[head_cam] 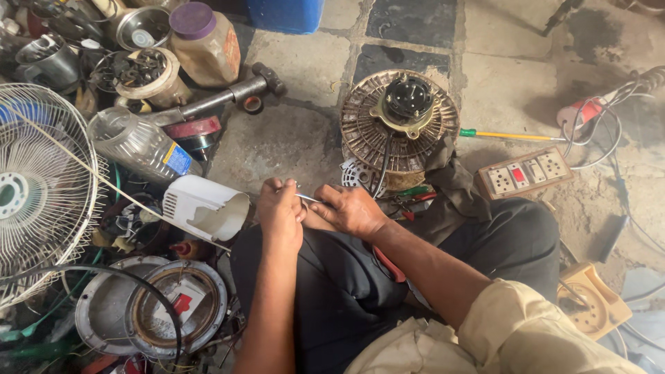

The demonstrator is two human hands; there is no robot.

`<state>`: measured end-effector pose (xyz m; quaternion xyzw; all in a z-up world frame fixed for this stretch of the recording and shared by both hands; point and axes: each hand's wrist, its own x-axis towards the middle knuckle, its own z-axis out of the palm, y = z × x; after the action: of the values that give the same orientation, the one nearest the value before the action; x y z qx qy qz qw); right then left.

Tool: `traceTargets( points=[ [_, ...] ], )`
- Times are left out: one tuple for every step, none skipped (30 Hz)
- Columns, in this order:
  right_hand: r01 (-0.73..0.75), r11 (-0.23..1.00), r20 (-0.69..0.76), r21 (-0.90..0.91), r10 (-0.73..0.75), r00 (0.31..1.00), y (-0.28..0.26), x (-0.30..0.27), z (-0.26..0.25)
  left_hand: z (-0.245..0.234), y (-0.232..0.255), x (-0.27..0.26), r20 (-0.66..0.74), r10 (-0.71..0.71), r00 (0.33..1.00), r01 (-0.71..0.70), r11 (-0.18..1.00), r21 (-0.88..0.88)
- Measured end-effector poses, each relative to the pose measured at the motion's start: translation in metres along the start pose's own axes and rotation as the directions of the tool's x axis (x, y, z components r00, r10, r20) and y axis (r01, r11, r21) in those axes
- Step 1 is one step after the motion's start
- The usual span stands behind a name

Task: The person handles a fan grill and then works on the internal motor and wiring of a ceiling fan or similar appliance, using a screwdriver and pliers while sitting on the floor.

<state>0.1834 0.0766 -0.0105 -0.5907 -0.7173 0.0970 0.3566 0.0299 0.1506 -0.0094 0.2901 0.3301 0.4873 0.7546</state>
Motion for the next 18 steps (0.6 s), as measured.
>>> traceTargets(
  points=[
    [0.011, 1.0, 0.003, -0.017, -0.011, 1.0, 0.001, 0.001, 0.001, -0.001, -0.001, 0.002, -0.025, 0.024, 0.999, -0.025, 0.999, -0.042],
    [0.012, 1.0, 0.006, -0.019, -0.012, 1.0, 0.001, 0.001, 0.002, -0.002, -0.001, 0.003, -0.051, 0.047, 0.998, -0.051, 0.995, -0.084],
    [-0.004, 1.0, 0.026, -0.026, 0.005, 1.0, 0.0, 0.0, 0.003, -0.003, -0.002, 0.003, -0.054, 0.047, 0.997, -0.052, 0.995, -0.087],
    [-0.021, 0.999, 0.045, -0.034, 0.022, 0.999, 0.001, -0.001, 0.003, -0.004, -0.003, 0.004, -0.065, 0.053, 0.996, -0.059, 0.992, -0.108],
    [-0.02, 0.999, 0.048, -0.033, 0.022, 0.999, 0.001, -0.002, 0.004, -0.006, -0.003, 0.004, -0.077, 0.057, 0.995, -0.067, 0.99, -0.127],
    [-0.011, 1.0, 0.038, -0.021, 0.012, 0.999, 0.002, -0.004, 0.004, -0.007, -0.005, 0.003, -0.081, 0.057, 0.995, -0.067, 0.99, -0.128],
    [0.002, 1.0, 0.026, -0.007, -0.002, 1.0, 0.002, -0.004, 0.006, -0.007, -0.006, 0.004, -0.085, 0.042, 0.996, -0.053, 0.988, -0.142],
    [0.006, 1.0, 0.027, -0.003, -0.006, 1.0, 0.002, -0.005, 0.007, -0.008, -0.006, 0.004, -0.089, 0.026, 0.996, -0.04, 0.987, -0.157],
    [-0.004, 1.0, 0.027, 0.007, 0.004, 1.0, 0.002, -0.004, 0.007, -0.009, -0.005, 0.006, -0.088, 0.031, 0.996, -0.044, 0.987, -0.156],
    [-0.014, 1.0, 0.027, 0.016, 0.014, 1.0, 0.001, -0.004, 0.007, -0.009, -0.004, 0.006, -0.076, 0.027, 0.997, -0.038, 0.988, -0.152],
    [-0.014, 1.0, 0.02, 0.011, 0.014, 1.0, -0.001, -0.004, 0.006, -0.007, -0.004, 0.008, -0.057, 0.019, 0.998, -0.027, 0.989, -0.149],
    [-0.143, 0.983, 0.055, 0.115, 0.138, 0.989, -0.004, -0.004, 0.005, -0.008, -0.001, 0.01, -0.049, 0.02, 0.999, -0.028, 0.989, -0.148],
    [-0.272, 0.939, 0.105, 0.21, 0.255, 0.961, -0.006, -0.003, 0.003, -0.01, 0.003, 0.012, 0.031, -0.004, 1.0, 0.008, 0.992, -0.127],
    [-0.271, 0.941, 0.1, 0.205, 0.255, 0.962, -0.007, 0.0, 0.0, -0.009, 0.005, 0.012, 0.111, -0.03, 0.993, 0.041, 0.994, -0.103],
    [-0.375, 0.898, 0.116, 0.232, 0.357, 0.927, -0.01, 0.003, -0.002, -0.007, 0.004, 0.008, 0.115, -0.029, 0.993, 0.041, 0.994, -0.106],
    [-0.473, 0.843, 0.134, 0.258, 0.453, 0.881, -0.013, 0.005, -0.007, -0.006, 0.004, 0.002, 0.179, -0.018, 0.984, 0.053, 0.979, -0.195],
    [-0.467, 0.845, 0.127, 0.259, 0.45, 0.884, -0.016, 0.007, -0.012, -0.004, 0.006, -0.002, 0.243, 0.002, 0.97, 0.068, 0.959, -0.277],
    [-0.323, 0.87, 0.063, 0.373, 0.323, 0.944, -0.019, 0.009, -0.018, 0.001, 0.004, -0.01, 0.249, 0.007, 0.968, 0.064, 0.959, -0.275]
  ],
)
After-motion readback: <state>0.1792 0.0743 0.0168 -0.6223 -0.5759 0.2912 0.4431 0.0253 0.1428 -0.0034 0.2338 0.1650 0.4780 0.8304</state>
